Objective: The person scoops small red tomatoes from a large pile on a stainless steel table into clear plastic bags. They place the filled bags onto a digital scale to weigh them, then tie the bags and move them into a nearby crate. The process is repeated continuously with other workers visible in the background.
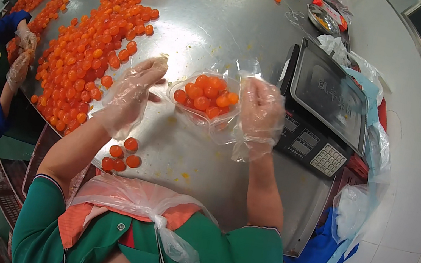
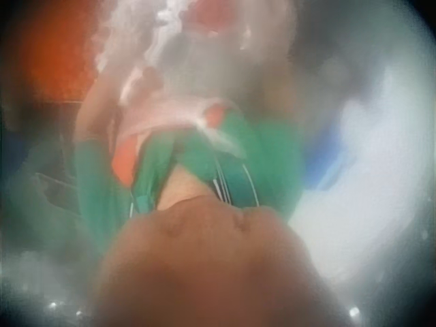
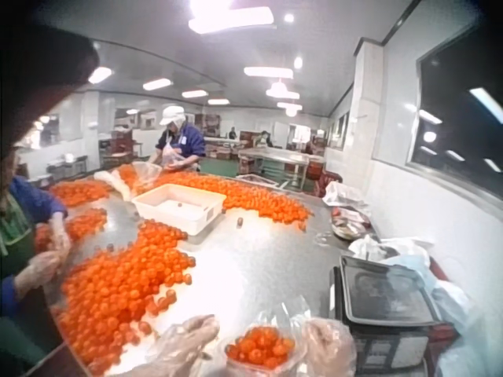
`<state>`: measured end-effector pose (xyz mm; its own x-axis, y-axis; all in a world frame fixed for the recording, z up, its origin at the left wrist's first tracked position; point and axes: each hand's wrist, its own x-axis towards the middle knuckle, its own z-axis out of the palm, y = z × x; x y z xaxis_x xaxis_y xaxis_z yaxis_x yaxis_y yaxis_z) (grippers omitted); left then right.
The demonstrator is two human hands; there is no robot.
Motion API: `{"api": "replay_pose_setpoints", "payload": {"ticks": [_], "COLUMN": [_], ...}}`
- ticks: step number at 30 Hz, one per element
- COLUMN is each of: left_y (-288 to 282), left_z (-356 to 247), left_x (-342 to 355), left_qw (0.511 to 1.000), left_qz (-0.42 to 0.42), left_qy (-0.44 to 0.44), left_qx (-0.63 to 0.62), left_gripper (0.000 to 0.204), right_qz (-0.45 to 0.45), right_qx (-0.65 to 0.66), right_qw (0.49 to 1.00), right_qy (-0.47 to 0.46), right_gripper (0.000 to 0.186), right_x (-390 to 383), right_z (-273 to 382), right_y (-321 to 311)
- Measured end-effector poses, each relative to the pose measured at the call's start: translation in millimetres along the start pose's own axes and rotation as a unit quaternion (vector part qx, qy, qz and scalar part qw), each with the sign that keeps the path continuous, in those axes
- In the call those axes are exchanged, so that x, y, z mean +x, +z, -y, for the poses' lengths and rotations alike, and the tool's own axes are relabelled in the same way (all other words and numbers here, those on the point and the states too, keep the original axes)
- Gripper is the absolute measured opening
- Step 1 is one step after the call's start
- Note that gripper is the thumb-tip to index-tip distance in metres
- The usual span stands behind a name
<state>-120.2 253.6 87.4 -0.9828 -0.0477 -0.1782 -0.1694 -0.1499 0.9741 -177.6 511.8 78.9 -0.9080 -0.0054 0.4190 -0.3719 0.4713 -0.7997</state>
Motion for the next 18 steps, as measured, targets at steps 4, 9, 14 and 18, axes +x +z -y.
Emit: {"api": "replay_pose_setpoints", "payload": {"ticks": [4,9,14,18], "left_y": [3.0,11.0,48.3,27.6], "left_z": [36.6,60.1,8.1,-0.9], "left_x": [14.2,35.2,35.3,25.9], "left_qw": [0.987,0.997,0.996,0.995], "left_qz": [-0.057,0.015,0.019,0.044], "left_qy": [-0.008,-0.074,0.091,0.022], "left_qx": [0.147,0.014,0.007,0.090], "left_gripper": [0.086,0.045,0.038,0.049], "right_qz": [-0.034,0.045,-0.017,0.032], "right_qx": [-0.252,-0.172,-0.058,-0.153], "right_qw": [0.940,0.984,0.997,0.987], "right_qy": [-0.227,0.022,0.047,0.045], "right_gripper": [0.026,0.023,0.023,0.028], "right_x": [-5.0,2.3,17.8,14.3], "right_z": [-24.2,-45.4,-6.7,-7.5], "right_y": [-4.7,11.5,-3.8,-9.6]}}
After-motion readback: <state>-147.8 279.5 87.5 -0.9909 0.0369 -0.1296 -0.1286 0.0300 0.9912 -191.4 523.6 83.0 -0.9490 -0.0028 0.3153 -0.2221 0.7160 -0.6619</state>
